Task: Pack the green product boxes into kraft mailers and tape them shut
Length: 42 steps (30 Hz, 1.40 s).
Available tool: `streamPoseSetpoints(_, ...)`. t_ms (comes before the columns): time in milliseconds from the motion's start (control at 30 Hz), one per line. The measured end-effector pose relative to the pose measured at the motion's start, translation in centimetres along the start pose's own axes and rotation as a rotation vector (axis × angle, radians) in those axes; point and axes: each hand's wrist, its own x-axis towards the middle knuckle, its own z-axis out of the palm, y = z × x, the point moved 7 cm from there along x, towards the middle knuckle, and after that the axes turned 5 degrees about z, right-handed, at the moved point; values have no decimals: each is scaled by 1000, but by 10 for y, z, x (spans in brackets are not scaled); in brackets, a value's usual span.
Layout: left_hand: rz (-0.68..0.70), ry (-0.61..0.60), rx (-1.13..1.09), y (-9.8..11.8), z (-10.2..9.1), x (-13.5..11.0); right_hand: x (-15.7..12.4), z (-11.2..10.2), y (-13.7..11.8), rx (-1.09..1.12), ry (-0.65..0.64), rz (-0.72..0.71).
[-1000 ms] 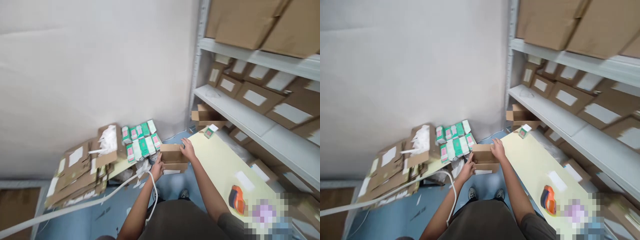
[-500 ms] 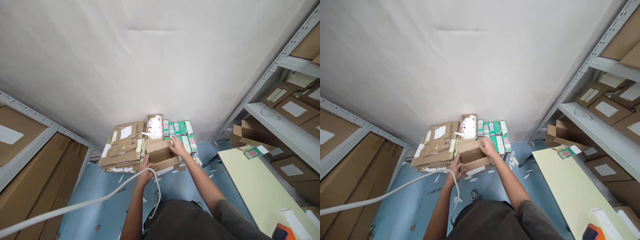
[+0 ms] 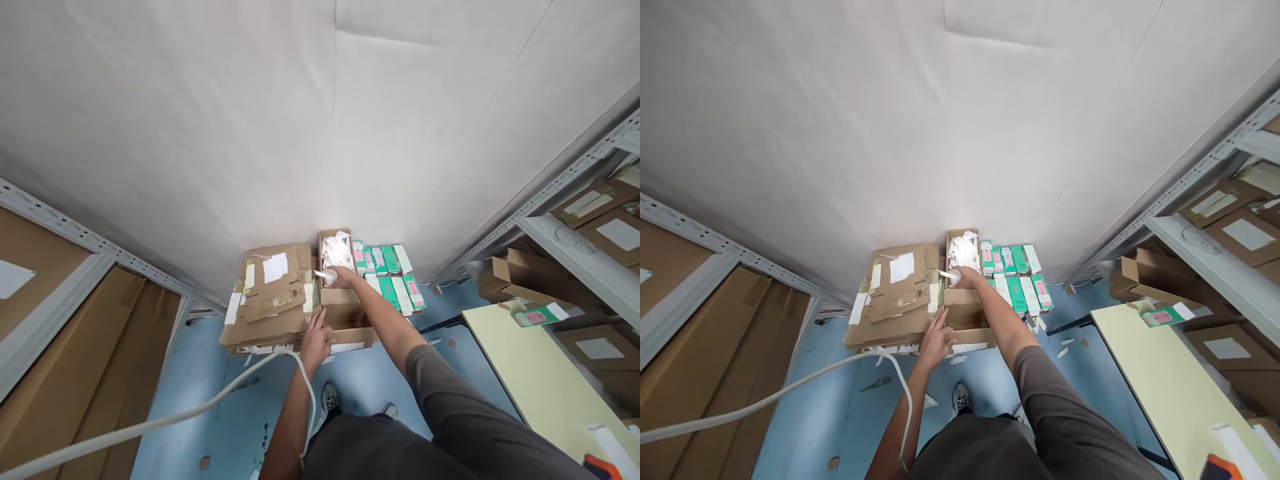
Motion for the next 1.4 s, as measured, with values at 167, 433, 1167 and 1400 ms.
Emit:
streamPoseSetpoints(167,11,-44,-10,-10,-2,4,9,1,-6,-54,-21,15)
streamPoseSetpoints(433,51,-52,-21,-15,-4,10,-4,9,-16,-162,100,121)
streamPoseSetpoints(1167,169,-67,-10,103,70,36,-276,-15,141,182,361,8)
streamPoseSetpoints(1400,332,-153,-31,221,165,87,-405,-54,274,247,724,219)
